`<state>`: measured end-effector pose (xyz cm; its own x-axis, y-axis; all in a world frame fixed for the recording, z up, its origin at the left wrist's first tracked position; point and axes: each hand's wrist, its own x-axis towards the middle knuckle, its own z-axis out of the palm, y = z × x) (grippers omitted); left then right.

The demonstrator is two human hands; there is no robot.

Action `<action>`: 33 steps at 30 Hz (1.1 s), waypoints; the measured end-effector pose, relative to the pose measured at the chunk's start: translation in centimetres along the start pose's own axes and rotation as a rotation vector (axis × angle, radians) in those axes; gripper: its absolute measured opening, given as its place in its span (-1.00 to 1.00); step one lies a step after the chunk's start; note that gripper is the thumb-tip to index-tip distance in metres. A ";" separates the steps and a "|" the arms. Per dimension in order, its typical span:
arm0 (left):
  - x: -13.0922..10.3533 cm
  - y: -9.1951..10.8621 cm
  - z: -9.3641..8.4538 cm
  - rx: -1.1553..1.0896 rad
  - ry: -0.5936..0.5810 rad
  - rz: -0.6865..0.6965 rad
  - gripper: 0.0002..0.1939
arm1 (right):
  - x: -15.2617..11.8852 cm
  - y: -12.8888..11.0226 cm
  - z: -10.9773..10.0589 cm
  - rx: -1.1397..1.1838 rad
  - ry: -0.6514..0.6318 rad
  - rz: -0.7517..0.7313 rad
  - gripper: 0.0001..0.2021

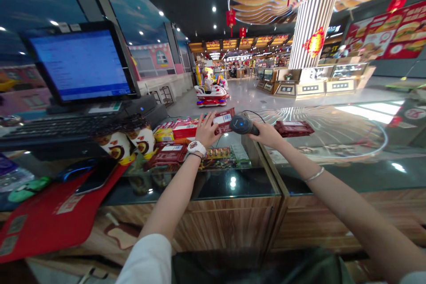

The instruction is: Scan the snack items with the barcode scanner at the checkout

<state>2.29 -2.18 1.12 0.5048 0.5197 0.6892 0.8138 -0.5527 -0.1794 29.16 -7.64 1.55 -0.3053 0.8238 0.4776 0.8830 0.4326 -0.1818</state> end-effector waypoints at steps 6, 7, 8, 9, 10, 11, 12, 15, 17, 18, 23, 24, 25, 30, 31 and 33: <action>-0.1 -0.2 0.1 0.003 -0.013 -0.011 -0.84 | -0.1 -0.4 0.2 -0.059 0.015 0.065 -0.70; -0.1 -0.2 0.1 0.008 -0.014 -0.010 -0.84 | -0.1 -0.3 0.3 -0.056 0.023 0.068 -0.70; -0.1 -0.2 0.1 0.014 -0.015 -0.009 -0.84 | 0.0 -0.2 0.4 -0.051 0.031 0.069 -0.70; -0.1 -0.2 0.1 0.020 -0.015 -0.007 -0.84 | 0.0 0.0 0.4 -0.045 0.038 0.066 -0.69; -0.1 -0.2 0.1 0.025 -0.016 -0.005 -0.83 | 0.0 0.1 0.5 -0.037 0.043 0.059 -0.69; -0.1 -0.2 0.1 0.027 -0.016 -0.004 -0.83 | 0.0 0.2 0.5 -0.029 0.047 0.051 -0.69; -0.1 -0.2 0.1 0.027 -0.016 -0.004 -0.83 | 0.0 0.2 0.5 -0.022 0.050 0.044 -0.68; -0.1 -0.2 0.1 0.017 -0.012 -0.008 -0.85 | 0.1 0.3 0.6 -0.007 0.059 0.033 -0.67; -0.1 -0.2 0.1 0.009 -0.008 -0.011 -0.86 | 0.0 0.3 0.5 -0.010 0.060 0.035 -0.66; -0.1 -0.2 0.1 0.004 -0.007 -0.013 -0.86 | 0.0 0.3 0.5 -0.015 0.057 0.035 -0.66; -0.1 -0.2 0.1 -0.011 -0.004 -0.016 -0.86 | 0.1 0.3 0.4 -0.045 0.036 0.038 -0.67; -0.1 -0.2 0.1 -0.013 -0.004 -0.015 -0.86 | 0.1 0.4 0.4 -0.044 0.036 0.036 -0.67; -0.1 -0.2 0.0 -0.015 -0.004 -0.016 -0.86 | 0.2 0.4 0.4 -0.041 0.037 0.034 -0.68; -0.1 -0.2 0.0 -0.008 -0.005 -0.018 -0.86 | 0.1 0.7 0.6 0.015 0.046 0.008 -0.62; -0.1 -0.2 0.0 -0.003 -0.004 -0.017 -0.86 | 0.1 0.8 0.6 0.033 0.041 -0.002 -0.59; -0.1 -0.3 0.1 0.004 -0.003 -0.016 -0.86 | 0.1 1.2 0.7 0.072 0.018 -0.021 -0.56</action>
<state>2.06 -2.02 1.02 0.4931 0.5305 0.6895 0.8228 -0.5418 -0.1715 29.93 -6.81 0.74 -0.3166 0.8074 0.4978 0.8483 0.4759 -0.2323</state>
